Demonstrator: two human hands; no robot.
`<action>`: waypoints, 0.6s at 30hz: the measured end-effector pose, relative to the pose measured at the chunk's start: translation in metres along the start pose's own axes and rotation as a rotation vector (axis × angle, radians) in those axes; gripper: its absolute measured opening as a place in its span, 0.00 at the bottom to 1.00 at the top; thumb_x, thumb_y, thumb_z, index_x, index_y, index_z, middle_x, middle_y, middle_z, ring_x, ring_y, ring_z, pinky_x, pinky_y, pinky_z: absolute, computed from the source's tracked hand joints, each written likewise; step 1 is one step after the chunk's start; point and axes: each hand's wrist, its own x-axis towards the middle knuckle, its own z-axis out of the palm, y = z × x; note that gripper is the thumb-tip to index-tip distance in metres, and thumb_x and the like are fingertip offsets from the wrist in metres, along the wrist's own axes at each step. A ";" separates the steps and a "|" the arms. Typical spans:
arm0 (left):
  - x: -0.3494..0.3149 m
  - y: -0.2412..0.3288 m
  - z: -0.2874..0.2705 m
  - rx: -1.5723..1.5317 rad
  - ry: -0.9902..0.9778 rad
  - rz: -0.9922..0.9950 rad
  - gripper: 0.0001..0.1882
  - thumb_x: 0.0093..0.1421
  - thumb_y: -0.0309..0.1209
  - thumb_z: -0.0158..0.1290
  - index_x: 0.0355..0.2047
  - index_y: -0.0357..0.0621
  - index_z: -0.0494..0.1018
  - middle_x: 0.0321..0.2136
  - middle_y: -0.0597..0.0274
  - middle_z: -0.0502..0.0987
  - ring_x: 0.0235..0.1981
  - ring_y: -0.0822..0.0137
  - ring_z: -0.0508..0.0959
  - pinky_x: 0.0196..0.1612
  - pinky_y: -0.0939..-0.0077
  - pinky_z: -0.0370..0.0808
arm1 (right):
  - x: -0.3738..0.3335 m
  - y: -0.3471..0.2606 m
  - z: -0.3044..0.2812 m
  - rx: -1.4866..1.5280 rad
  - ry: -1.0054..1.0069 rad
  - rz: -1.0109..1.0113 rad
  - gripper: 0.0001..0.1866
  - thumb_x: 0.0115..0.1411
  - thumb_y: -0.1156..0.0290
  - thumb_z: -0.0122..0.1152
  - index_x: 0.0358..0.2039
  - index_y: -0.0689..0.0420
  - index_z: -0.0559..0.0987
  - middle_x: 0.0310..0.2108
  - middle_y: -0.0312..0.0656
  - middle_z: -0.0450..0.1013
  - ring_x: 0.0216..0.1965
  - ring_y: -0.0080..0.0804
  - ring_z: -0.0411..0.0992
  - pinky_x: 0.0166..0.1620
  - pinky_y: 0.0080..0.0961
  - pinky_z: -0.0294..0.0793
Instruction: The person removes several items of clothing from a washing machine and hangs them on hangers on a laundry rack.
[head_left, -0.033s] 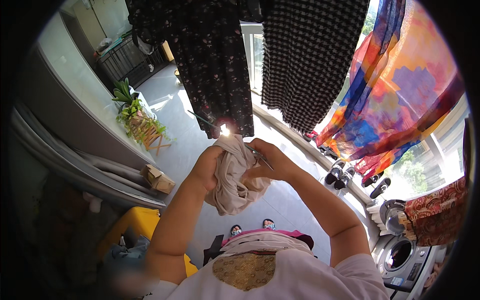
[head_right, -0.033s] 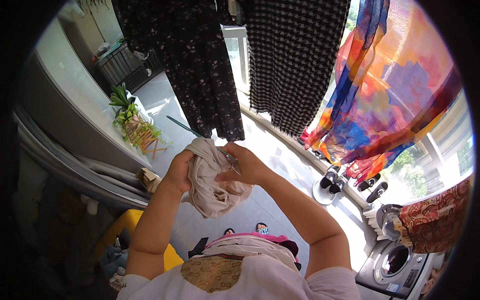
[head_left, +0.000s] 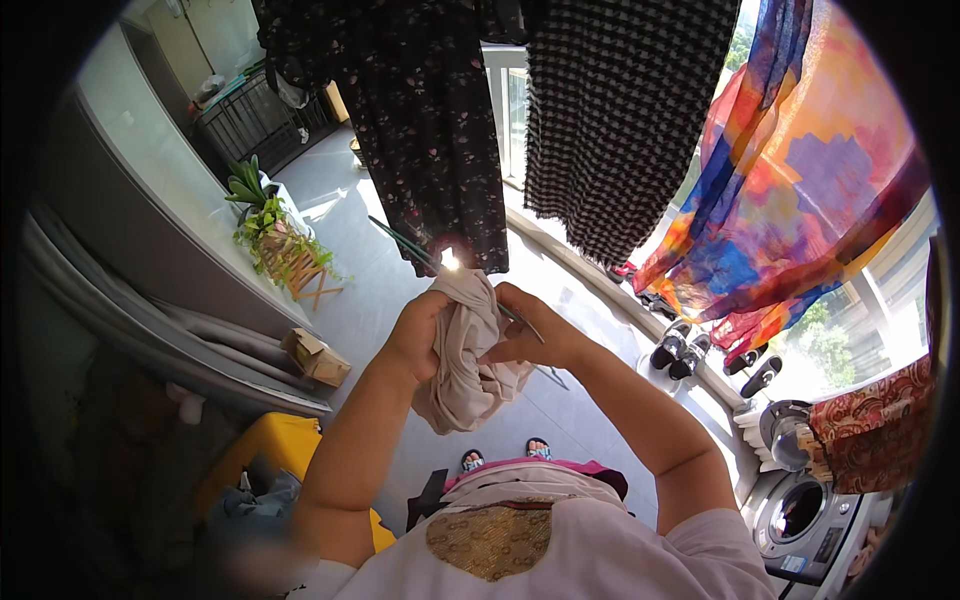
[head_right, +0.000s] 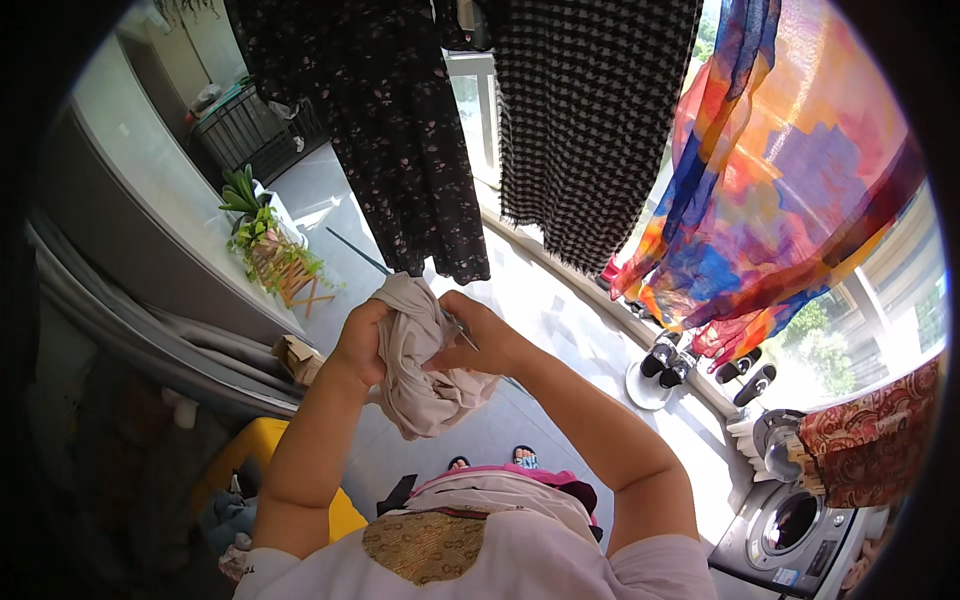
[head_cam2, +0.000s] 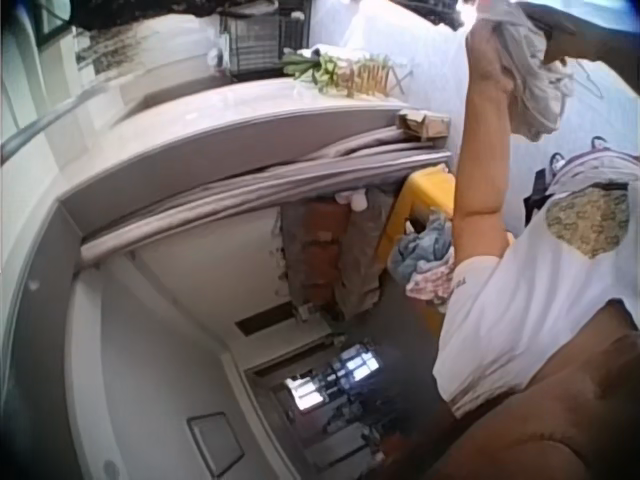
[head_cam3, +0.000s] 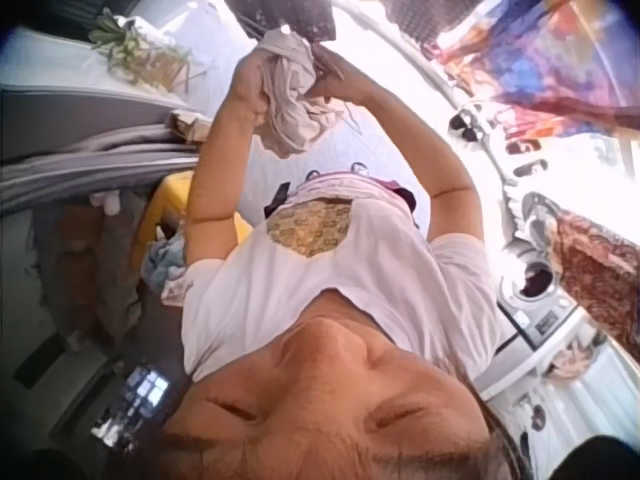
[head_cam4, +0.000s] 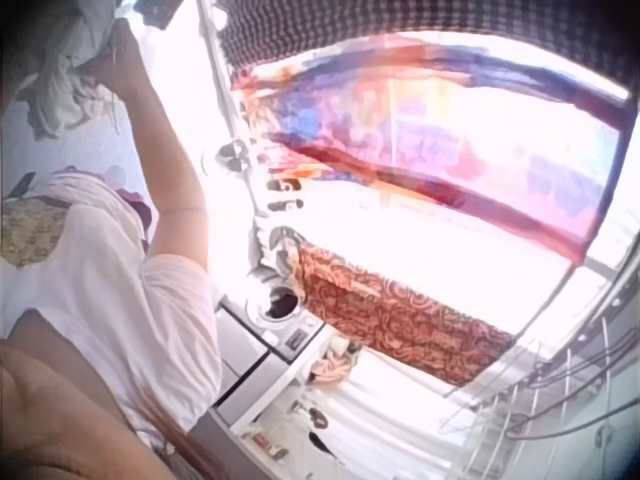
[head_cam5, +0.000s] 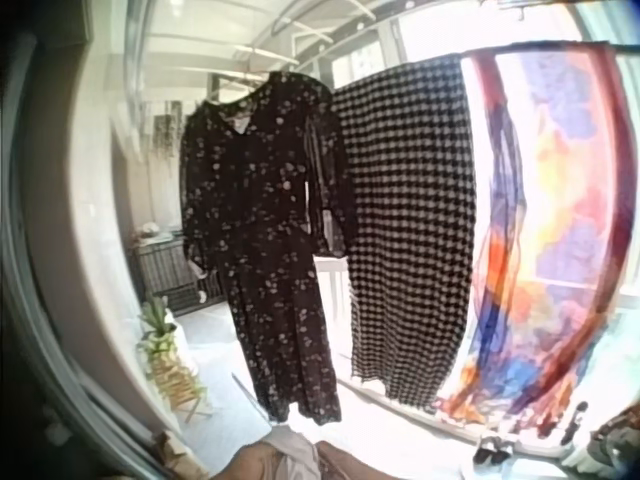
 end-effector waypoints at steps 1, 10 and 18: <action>0.001 0.000 0.001 0.005 0.006 0.009 0.18 0.58 0.33 0.44 0.46 0.37 0.69 0.43 0.55 0.73 0.44 0.62 0.74 0.48 0.70 0.72 | 0.003 0.007 0.006 0.098 -0.022 0.073 0.32 0.43 0.69 0.70 0.48 0.59 0.65 0.38 0.46 0.70 0.35 0.30 0.71 0.39 0.25 0.71; -0.012 -0.009 -0.032 1.797 0.173 -0.188 0.23 0.50 0.34 0.60 0.43 0.31 0.71 0.33 0.59 0.77 0.34 0.69 0.76 0.38 0.73 0.72 | 0.010 0.035 -0.028 -0.338 0.141 0.012 0.13 0.48 0.79 0.54 0.37 0.63 0.74 0.31 0.40 0.73 0.30 0.26 0.71 0.33 0.22 0.71; 0.012 -0.035 -0.082 0.550 0.085 -0.066 0.18 0.53 0.26 0.55 0.45 0.33 0.69 0.37 0.58 0.75 0.37 0.69 0.75 0.40 0.77 0.72 | 0.012 0.044 -0.027 0.115 -0.026 0.286 0.18 0.48 0.69 0.57 0.40 0.59 0.69 0.30 0.39 0.70 0.25 0.27 0.69 0.22 0.22 0.68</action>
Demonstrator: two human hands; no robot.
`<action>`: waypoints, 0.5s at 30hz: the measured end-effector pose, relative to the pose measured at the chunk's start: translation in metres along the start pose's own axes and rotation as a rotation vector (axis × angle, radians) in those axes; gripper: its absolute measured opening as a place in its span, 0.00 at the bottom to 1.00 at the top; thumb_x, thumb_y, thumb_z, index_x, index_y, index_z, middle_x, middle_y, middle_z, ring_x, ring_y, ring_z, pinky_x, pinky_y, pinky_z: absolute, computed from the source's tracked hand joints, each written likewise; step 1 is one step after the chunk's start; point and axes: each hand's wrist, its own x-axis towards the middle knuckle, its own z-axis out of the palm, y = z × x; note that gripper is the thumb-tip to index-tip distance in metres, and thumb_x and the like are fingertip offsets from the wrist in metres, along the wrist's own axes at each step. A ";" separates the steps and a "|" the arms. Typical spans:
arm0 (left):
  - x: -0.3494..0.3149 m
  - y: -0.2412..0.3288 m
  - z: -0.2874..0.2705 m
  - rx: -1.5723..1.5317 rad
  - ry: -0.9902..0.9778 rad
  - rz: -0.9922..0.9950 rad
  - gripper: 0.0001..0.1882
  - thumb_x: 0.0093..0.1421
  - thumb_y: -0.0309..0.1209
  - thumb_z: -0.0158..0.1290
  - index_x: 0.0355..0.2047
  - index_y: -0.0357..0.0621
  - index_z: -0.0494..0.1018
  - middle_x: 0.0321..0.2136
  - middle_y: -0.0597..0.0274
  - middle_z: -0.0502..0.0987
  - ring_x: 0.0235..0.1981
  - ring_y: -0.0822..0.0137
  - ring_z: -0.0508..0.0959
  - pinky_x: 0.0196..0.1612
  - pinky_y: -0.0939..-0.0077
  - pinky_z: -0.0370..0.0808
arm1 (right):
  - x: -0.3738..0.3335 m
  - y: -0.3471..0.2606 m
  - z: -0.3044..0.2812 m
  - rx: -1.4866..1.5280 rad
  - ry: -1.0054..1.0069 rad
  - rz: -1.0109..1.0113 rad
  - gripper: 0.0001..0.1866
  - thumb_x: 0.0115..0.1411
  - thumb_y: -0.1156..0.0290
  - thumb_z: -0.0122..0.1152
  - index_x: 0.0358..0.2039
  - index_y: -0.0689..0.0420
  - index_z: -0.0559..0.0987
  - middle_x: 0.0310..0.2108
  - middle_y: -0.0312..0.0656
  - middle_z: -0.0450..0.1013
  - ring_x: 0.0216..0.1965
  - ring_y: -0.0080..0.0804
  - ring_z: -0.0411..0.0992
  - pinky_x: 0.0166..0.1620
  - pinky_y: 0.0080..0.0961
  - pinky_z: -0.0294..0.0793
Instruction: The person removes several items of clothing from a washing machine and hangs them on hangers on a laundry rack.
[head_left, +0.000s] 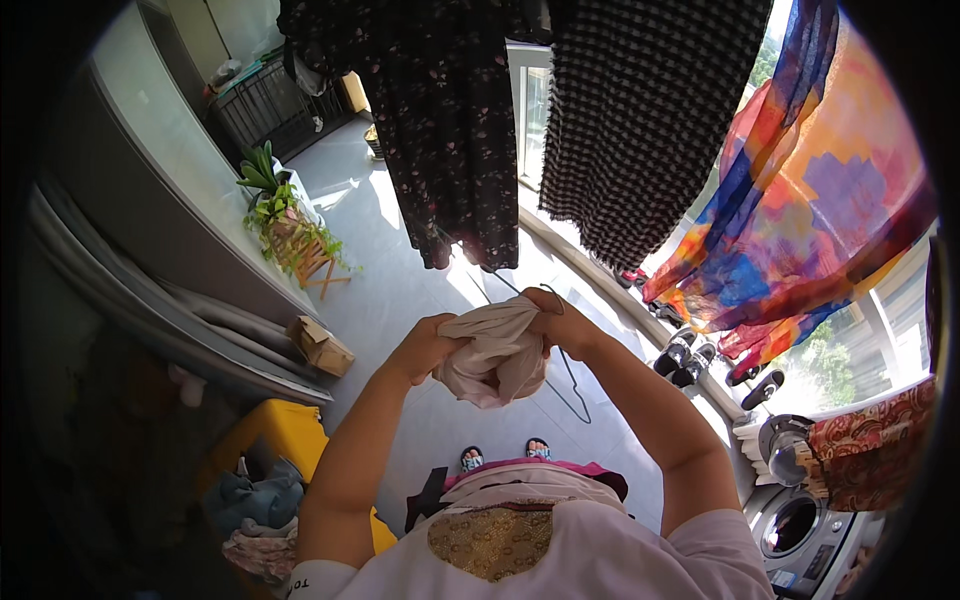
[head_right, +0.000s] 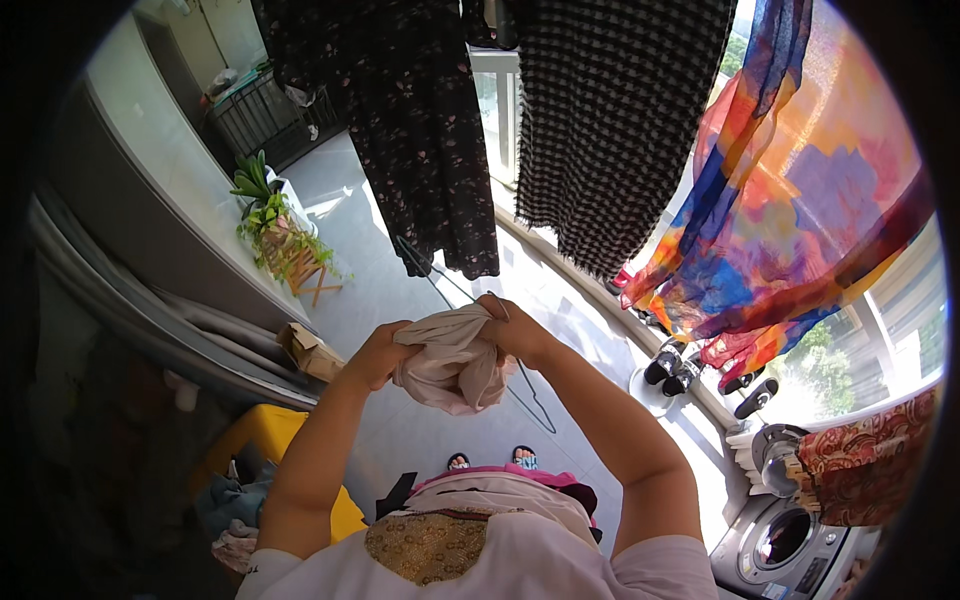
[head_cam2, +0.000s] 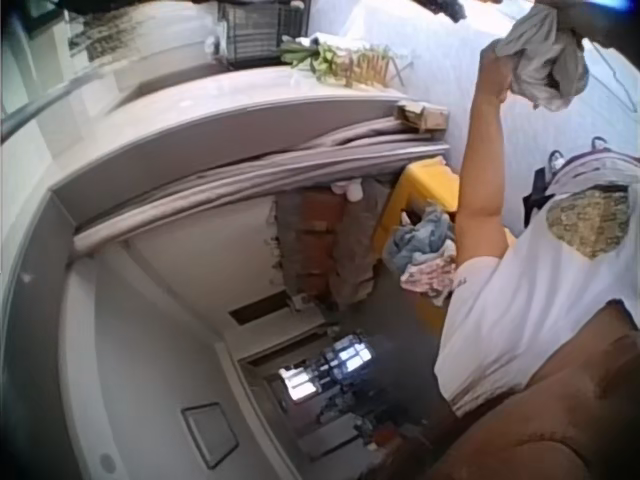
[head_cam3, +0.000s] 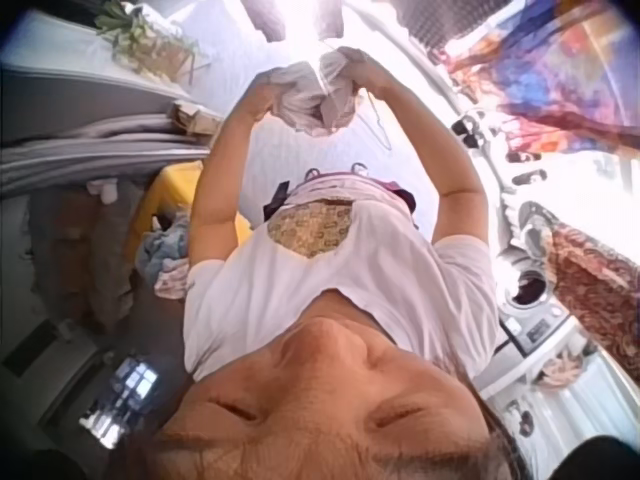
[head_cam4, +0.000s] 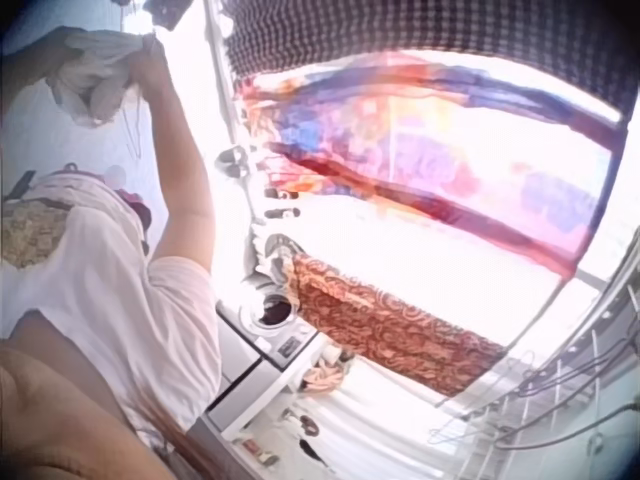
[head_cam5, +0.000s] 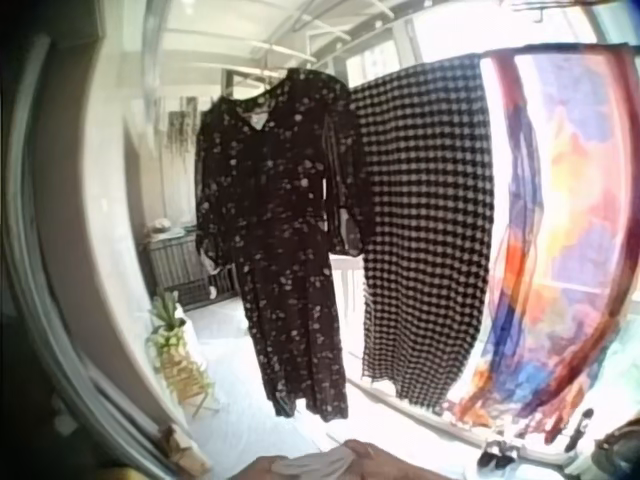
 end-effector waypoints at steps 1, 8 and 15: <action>0.000 0.006 0.000 0.107 -0.027 0.046 0.17 0.53 0.26 0.56 0.42 0.34 0.70 0.35 0.59 0.75 0.35 0.70 0.75 0.38 0.77 0.73 | 0.001 0.001 -0.003 -0.059 0.003 -0.047 0.19 0.48 0.68 0.58 0.41 0.59 0.69 0.30 0.40 0.70 0.25 0.27 0.69 0.22 0.22 0.68; -0.008 0.011 0.023 1.537 0.133 0.138 0.16 0.44 0.35 0.57 0.35 0.46 0.75 0.32 0.54 0.77 0.35 0.52 0.76 0.39 0.63 0.74 | 0.006 0.020 0.013 -1.307 0.304 0.012 0.14 0.45 0.68 0.61 0.34 0.54 0.73 0.26 0.44 0.74 0.30 0.43 0.74 0.33 0.36 0.74; -0.018 0.025 -0.006 0.779 -0.115 0.020 0.18 0.47 0.26 0.51 0.41 0.43 0.74 0.38 0.57 0.77 0.39 0.63 0.76 0.45 0.71 0.72 | 0.004 0.013 0.008 -0.786 0.376 -0.257 0.13 0.43 0.74 0.57 0.33 0.58 0.73 0.28 0.49 0.73 0.33 0.50 0.71 0.36 0.37 0.72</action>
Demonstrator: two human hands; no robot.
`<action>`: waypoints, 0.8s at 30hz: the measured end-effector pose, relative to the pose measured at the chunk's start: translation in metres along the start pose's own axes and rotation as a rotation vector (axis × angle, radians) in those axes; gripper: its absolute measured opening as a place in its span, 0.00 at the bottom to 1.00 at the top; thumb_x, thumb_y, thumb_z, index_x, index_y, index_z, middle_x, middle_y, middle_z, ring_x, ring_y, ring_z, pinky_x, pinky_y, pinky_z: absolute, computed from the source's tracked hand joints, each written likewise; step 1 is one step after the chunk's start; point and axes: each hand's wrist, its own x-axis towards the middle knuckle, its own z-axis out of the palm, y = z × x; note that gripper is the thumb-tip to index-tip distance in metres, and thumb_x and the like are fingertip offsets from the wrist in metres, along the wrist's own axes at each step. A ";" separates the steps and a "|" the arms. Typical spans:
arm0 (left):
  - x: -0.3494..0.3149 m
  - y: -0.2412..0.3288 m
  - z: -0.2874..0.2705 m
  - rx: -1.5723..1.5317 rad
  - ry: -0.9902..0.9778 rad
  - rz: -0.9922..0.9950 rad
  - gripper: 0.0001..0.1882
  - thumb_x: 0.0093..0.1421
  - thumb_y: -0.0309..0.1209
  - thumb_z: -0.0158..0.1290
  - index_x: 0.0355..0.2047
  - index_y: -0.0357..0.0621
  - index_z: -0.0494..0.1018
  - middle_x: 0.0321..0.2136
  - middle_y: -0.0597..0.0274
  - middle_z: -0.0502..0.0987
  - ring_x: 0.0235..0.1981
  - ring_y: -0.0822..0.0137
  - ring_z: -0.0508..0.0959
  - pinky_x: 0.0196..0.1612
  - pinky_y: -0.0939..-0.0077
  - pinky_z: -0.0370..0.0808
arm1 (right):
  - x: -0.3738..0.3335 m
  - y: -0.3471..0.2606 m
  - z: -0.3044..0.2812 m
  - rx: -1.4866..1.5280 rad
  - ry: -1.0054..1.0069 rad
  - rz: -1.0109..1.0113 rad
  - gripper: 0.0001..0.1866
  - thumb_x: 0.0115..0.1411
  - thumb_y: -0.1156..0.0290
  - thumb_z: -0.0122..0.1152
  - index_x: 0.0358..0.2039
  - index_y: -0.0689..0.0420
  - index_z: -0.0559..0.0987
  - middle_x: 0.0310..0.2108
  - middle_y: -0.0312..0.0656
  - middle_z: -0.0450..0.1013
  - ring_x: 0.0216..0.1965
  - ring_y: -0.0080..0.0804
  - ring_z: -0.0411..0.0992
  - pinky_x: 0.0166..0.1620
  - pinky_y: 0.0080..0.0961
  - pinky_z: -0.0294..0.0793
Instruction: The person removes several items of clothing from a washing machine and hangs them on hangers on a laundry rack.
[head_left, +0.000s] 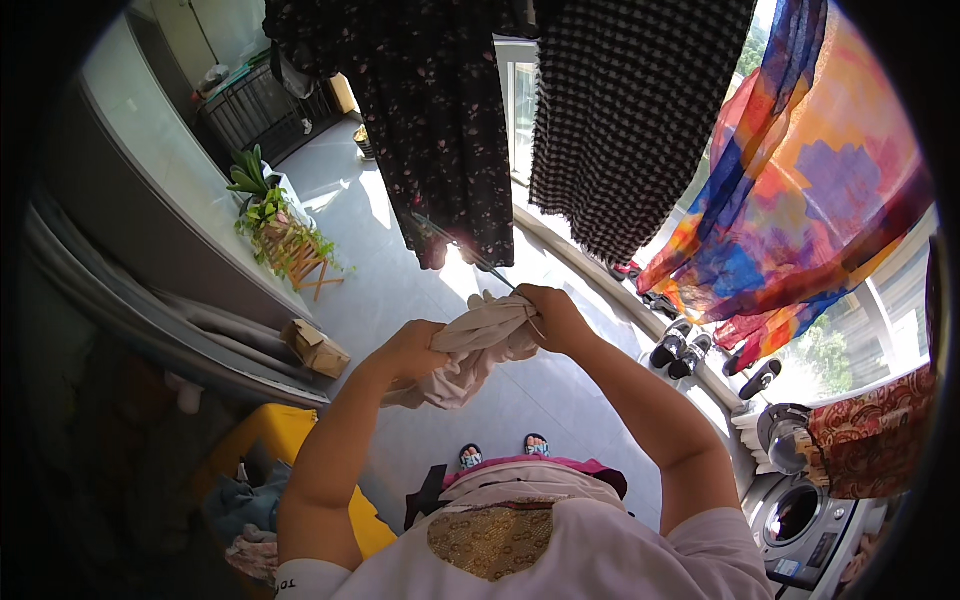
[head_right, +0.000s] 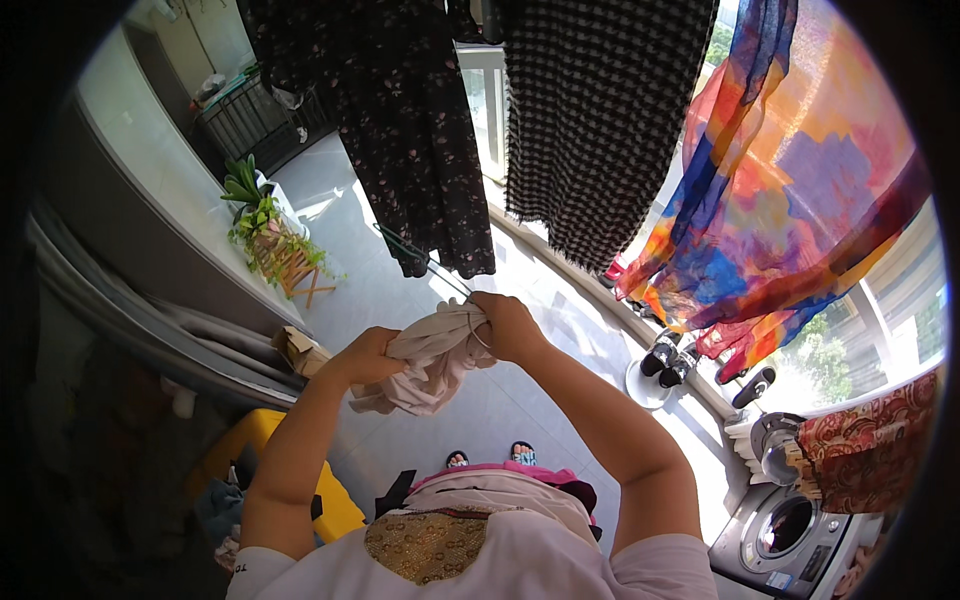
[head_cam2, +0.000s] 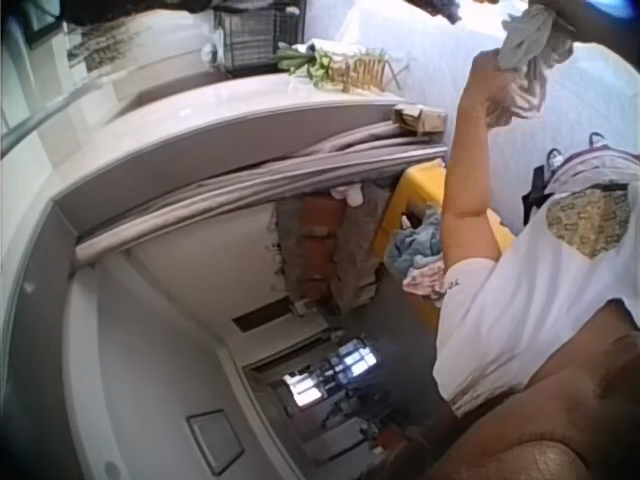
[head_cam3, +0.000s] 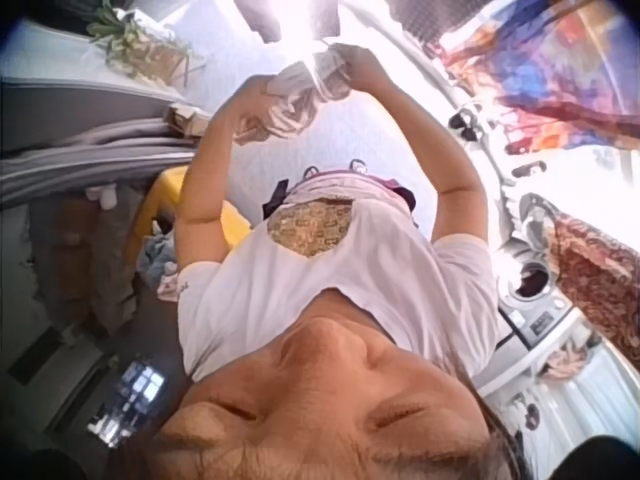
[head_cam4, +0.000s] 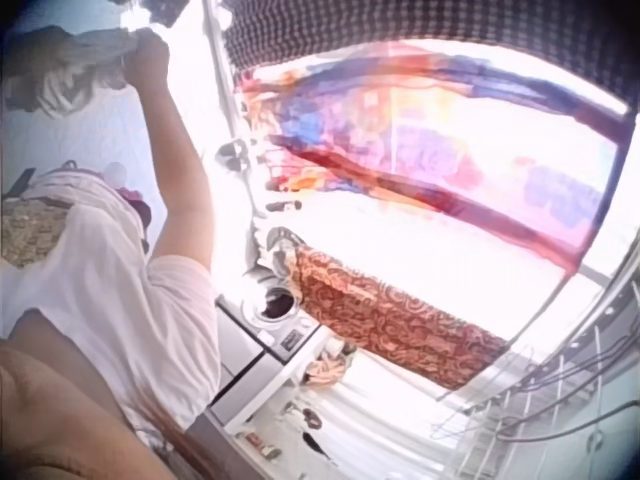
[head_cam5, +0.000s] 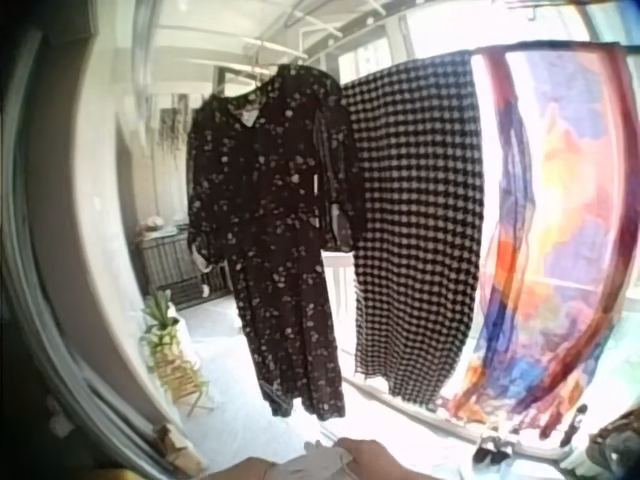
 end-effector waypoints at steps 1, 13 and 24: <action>0.001 -0.005 0.000 -0.343 -0.049 0.035 0.24 0.48 0.25 0.53 0.48 0.36 0.70 0.41 0.58 0.75 0.42 0.66 0.74 0.48 0.74 0.70 | 0.002 0.001 0.000 0.116 0.022 -0.033 0.13 0.43 0.74 0.57 0.33 0.58 0.73 0.29 0.49 0.73 0.33 0.50 0.71 0.36 0.37 0.71; -0.006 0.015 0.011 -1.114 -0.187 -0.034 0.27 0.56 0.32 0.54 0.53 0.31 0.62 0.48 0.50 0.70 0.49 0.59 0.72 0.55 0.67 0.66 | 0.018 -0.010 -0.050 -0.034 -0.235 0.072 0.22 0.40 0.64 0.68 0.38 0.56 0.78 0.32 0.45 0.76 0.36 0.38 0.74 0.40 0.29 0.71; -0.012 0.005 -0.015 -1.223 -0.024 -0.013 0.27 0.62 0.47 0.44 0.53 0.41 0.61 0.48 0.55 0.70 0.48 0.62 0.72 0.53 0.67 0.69 | -0.066 -0.003 -0.077 0.549 0.292 0.253 0.12 0.60 0.66 0.54 0.38 0.60 0.80 0.15 0.29 0.62 0.18 0.14 0.57 0.21 0.15 0.56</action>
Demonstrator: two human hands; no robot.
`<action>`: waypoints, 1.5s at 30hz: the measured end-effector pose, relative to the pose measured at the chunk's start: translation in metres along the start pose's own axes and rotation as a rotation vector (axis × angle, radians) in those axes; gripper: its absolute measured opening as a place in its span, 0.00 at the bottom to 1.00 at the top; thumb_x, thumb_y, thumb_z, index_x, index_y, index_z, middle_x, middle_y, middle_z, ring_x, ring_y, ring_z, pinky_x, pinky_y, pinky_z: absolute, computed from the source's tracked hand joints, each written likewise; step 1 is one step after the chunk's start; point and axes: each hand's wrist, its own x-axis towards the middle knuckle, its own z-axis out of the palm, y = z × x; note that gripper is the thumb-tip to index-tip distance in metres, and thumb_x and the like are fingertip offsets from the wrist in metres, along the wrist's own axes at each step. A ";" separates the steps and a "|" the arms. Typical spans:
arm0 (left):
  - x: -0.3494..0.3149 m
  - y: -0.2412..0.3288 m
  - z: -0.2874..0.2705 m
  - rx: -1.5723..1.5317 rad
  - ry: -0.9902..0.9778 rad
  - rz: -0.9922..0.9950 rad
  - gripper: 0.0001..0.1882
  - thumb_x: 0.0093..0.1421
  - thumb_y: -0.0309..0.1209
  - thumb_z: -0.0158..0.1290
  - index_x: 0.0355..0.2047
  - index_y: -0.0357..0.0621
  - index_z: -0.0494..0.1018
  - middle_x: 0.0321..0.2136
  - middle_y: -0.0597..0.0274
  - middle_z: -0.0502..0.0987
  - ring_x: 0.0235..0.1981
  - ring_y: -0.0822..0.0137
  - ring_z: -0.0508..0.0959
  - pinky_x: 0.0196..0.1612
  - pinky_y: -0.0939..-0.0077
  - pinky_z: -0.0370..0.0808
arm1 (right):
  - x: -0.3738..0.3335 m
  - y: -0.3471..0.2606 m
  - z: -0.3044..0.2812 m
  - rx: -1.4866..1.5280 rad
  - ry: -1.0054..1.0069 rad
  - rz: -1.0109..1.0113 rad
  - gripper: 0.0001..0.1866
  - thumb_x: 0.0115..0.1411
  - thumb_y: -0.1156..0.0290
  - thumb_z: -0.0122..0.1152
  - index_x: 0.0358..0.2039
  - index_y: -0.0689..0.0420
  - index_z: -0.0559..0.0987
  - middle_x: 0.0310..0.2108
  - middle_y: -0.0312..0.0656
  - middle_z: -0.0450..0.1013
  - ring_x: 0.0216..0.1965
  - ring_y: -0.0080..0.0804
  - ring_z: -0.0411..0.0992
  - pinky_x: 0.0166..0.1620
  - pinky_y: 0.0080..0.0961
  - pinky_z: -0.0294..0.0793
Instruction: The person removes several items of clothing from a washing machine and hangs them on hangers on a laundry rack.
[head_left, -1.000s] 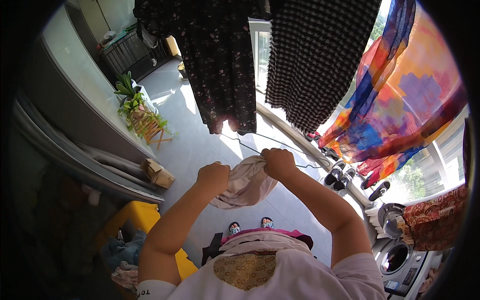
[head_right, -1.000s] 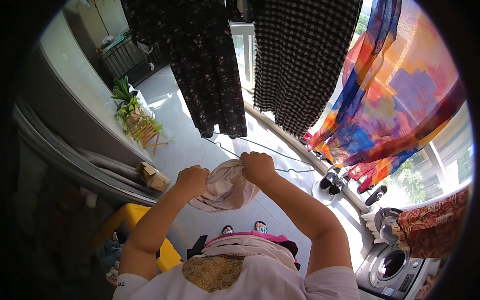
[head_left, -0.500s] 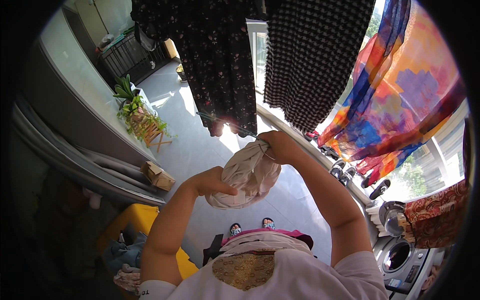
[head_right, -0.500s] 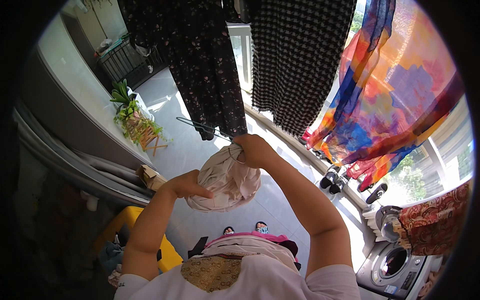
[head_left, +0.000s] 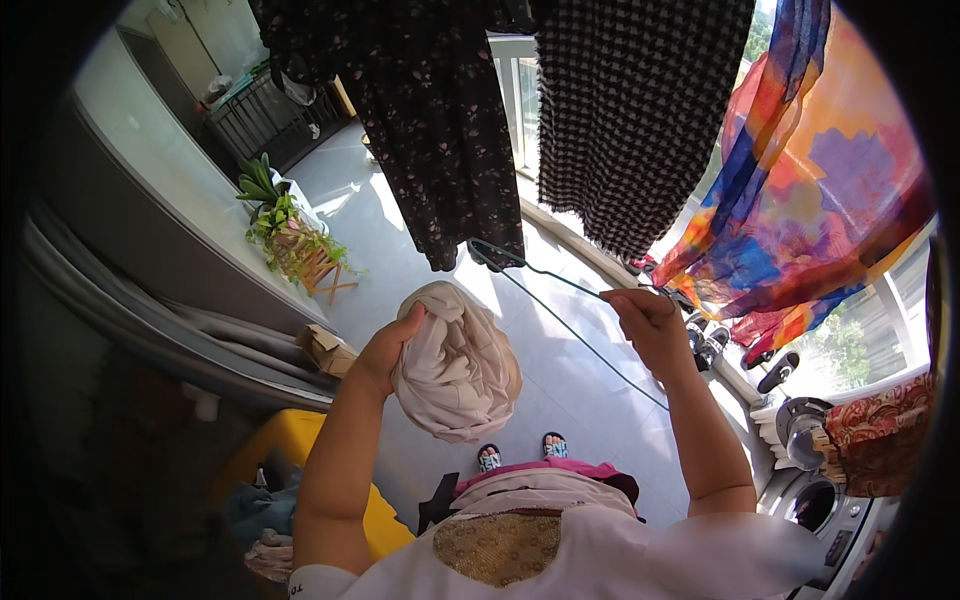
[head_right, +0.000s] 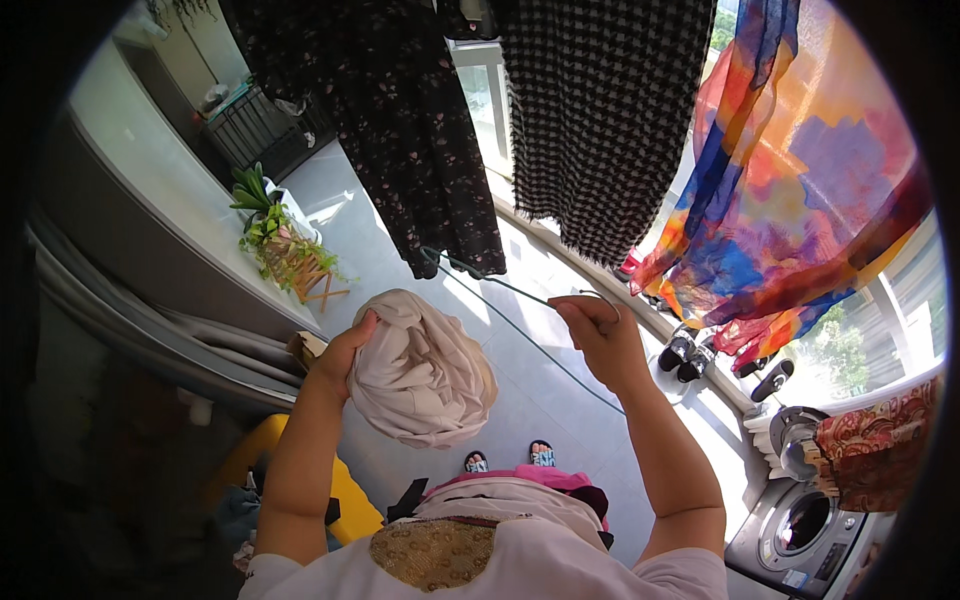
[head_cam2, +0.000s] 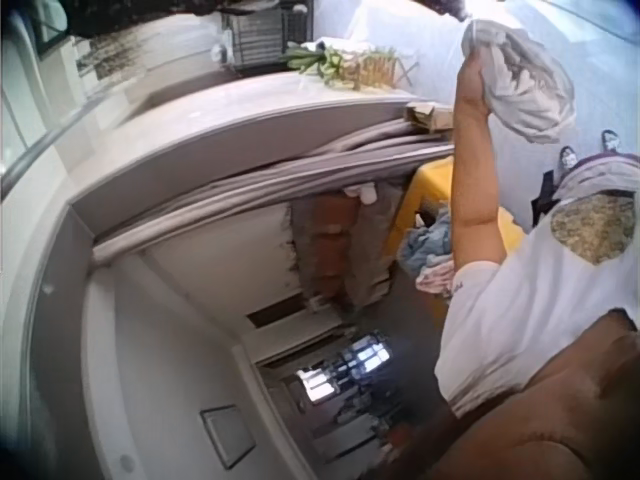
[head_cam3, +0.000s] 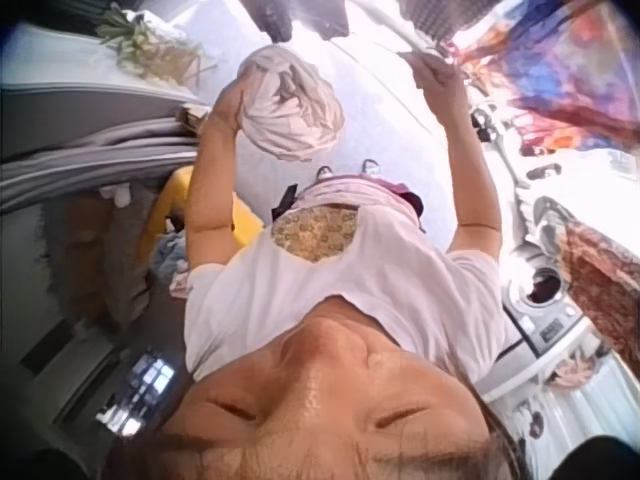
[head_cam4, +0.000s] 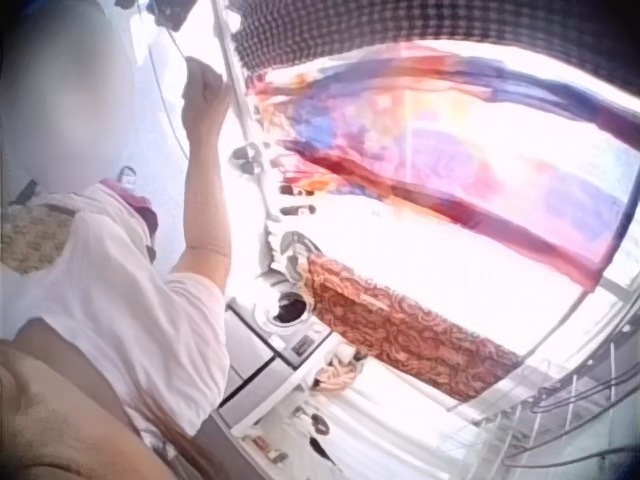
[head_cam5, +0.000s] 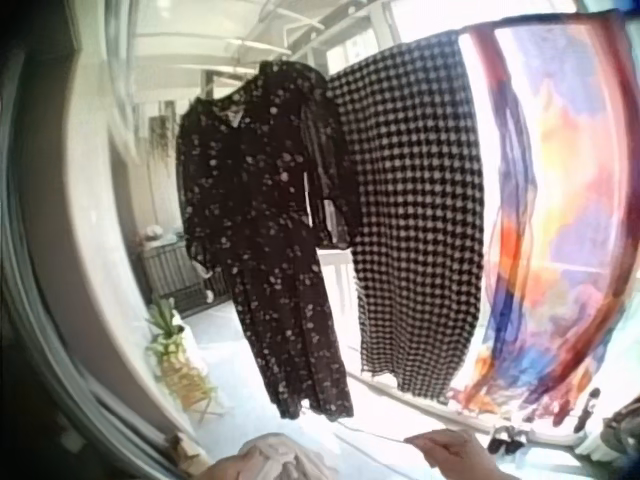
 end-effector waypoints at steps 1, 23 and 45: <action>-0.002 0.005 0.003 0.026 0.021 0.011 0.26 0.62 0.47 0.43 0.53 0.41 0.62 0.47 0.56 0.70 0.47 0.62 0.72 0.53 0.68 0.69 | -0.009 -0.004 -0.006 0.024 -0.020 0.069 0.11 0.60 0.67 0.55 0.37 0.60 0.80 0.14 0.28 0.62 0.18 0.13 0.57 0.21 0.15 0.55; -0.008 -0.003 0.022 0.010 0.022 -0.001 0.30 0.62 0.48 0.44 0.56 0.38 0.59 0.51 0.53 0.68 0.51 0.61 0.70 0.55 0.67 0.67 | 0.005 0.063 0.101 -0.520 -0.086 -0.099 0.09 0.58 0.69 0.52 0.34 0.57 0.79 0.30 0.51 0.75 0.31 0.52 0.72 0.35 0.38 0.73; -0.001 0.003 0.043 0.692 0.314 0.161 0.26 0.60 0.44 0.49 0.51 0.36 0.65 0.43 0.58 0.72 0.43 0.69 0.72 0.47 0.76 0.68 | 0.010 0.052 0.108 1.063 -0.502 0.582 0.20 0.60 0.66 0.54 0.51 0.61 0.71 0.31 0.34 0.72 0.21 0.20 0.58 0.27 0.18 0.59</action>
